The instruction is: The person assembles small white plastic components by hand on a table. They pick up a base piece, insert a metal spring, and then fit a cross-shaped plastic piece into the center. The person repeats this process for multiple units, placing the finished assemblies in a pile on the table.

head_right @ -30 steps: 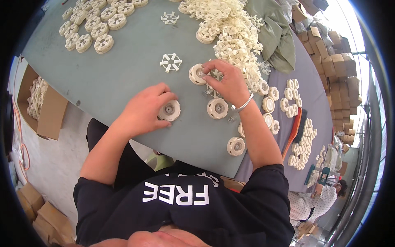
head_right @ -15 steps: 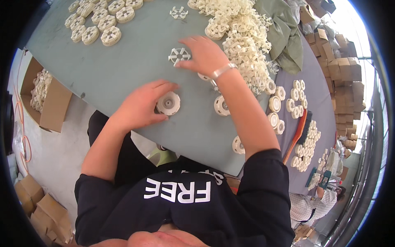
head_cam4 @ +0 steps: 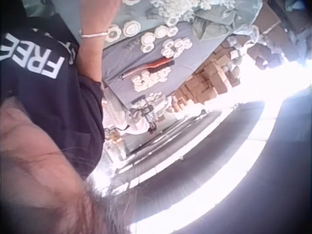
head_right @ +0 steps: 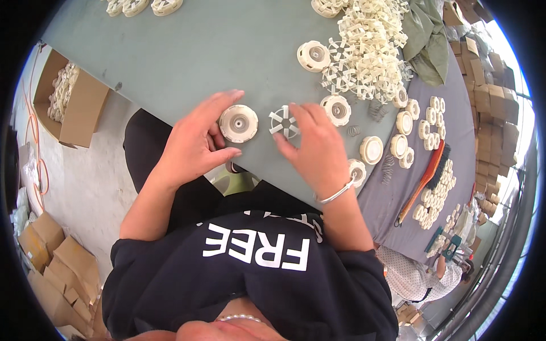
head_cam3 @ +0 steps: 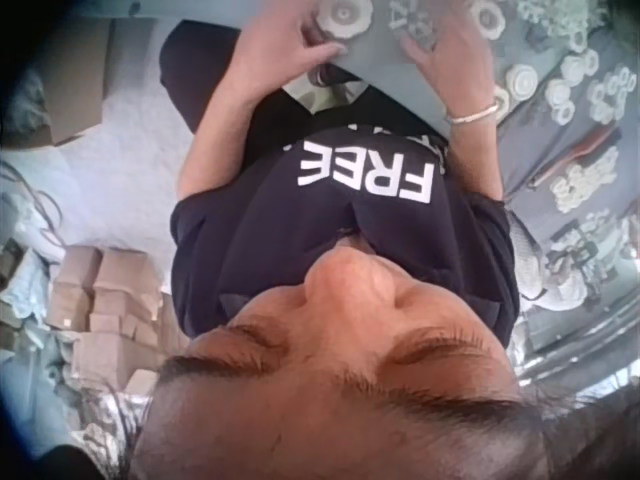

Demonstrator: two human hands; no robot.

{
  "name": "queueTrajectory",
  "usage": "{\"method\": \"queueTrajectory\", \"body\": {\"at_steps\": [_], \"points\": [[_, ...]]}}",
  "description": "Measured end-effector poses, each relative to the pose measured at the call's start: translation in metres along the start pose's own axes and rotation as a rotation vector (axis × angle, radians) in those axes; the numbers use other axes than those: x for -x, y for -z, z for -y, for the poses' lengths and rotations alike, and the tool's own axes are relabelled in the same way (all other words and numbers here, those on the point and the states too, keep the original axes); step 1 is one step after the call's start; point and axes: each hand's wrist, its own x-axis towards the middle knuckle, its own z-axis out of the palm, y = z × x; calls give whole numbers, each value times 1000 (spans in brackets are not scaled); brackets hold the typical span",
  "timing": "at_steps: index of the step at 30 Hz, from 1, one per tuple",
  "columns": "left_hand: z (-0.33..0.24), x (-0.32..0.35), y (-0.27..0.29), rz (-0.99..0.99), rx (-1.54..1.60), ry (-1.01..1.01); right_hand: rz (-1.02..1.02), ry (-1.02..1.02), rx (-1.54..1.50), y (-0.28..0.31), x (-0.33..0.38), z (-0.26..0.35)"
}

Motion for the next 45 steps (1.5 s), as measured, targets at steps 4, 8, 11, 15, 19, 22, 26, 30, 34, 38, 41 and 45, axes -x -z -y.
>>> {"method": "queueTrajectory", "body": {"at_steps": [4, 8, 11, 15, 19, 22, 26, 30, 34, 38, 41, 45], "points": [[0, 1, 3, -8, 2, 2, 58, -71, -108, 5, 5, -1], [5, 4, 5, -4, 99, 93, 6, 127, -209, 11, -6, 13], [6, 4, 5, -9, 150, 129, 56, 257, -289, -1, -15, 31], [11, 4, -2, -61, 148, 89, 49, 313, -239, -22, -21, 30], [7, 1, -1, -41, 202, 162, -16, 274, -232, -33, -15, 31], [7, 1, 0, -33, 206, 192, -58, 295, -58, -35, -10, 35], [1, 1, -7, -17, 23, 66, 34, 346, -37, -24, -11, 28], [0, -17, 6, -74, -163, 61, -78, 222, -27, 10, -1, -9], [0, -43, 8, -487, -424, -23, -253, -12, 252, 26, 10, -76], [-15, -39, -39, -26, -394, -177, -76, 79, 4, 22, 16, -50], [-18, -42, -80, 15, -445, -264, -42, 166, -5, 36, 2, -61], [-17, -48, -97, 35, -478, -305, -256, 220, 258, 40, -56, -87]]}}
